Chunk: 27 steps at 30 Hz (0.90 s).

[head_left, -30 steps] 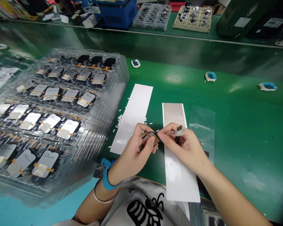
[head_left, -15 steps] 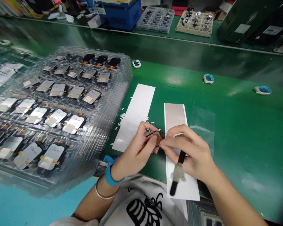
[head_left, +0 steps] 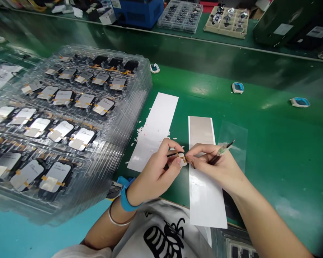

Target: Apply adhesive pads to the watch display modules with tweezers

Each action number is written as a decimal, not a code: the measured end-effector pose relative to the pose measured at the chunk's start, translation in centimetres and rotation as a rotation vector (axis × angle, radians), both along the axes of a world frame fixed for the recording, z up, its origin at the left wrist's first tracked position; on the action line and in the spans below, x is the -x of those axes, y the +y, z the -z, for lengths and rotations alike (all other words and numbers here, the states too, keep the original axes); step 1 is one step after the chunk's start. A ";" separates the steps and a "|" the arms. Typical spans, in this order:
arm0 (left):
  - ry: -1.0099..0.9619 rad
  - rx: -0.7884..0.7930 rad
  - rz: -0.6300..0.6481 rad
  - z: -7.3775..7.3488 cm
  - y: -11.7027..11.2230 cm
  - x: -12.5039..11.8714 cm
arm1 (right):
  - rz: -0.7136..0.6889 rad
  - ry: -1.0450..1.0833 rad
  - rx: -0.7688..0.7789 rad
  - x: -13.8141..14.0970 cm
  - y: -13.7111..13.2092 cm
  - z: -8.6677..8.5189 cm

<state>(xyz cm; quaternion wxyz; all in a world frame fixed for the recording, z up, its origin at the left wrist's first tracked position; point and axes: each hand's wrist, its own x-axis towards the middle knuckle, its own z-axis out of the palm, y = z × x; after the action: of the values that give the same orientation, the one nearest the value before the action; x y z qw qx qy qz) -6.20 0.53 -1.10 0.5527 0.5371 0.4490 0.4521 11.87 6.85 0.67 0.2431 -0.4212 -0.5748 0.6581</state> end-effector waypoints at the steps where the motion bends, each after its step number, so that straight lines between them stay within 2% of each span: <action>1: 0.016 0.005 0.007 0.0 0.0 0.0 | 0.009 -0.004 0.002 0.1 0.0 0.1; 9: 0.008 0.024 0.031 0.0 0.0 0.1 | -0.013 0.003 0.017 0.2 -0.1 -0.2; 16: -0.112 0.100 0.062 -0.3 0.1 0.0 | 0.064 -0.012 0.009 0.8 -0.6 -0.1; 20: -0.126 0.139 0.067 -0.3 0.1 0.0 | 0.103 -0.032 0.002 1.0 -0.9 -0.1; 27: -0.100 0.116 0.056 -0.3 0.3 -0.1 | 0.121 -0.048 -0.035 1.2 -1.0 -0.1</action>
<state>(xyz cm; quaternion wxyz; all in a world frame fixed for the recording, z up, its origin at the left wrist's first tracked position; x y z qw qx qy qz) -6.09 0.88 -0.85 0.6170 0.4934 0.4310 0.4360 10.65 5.81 0.75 0.2761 -0.4666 -0.5653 0.6217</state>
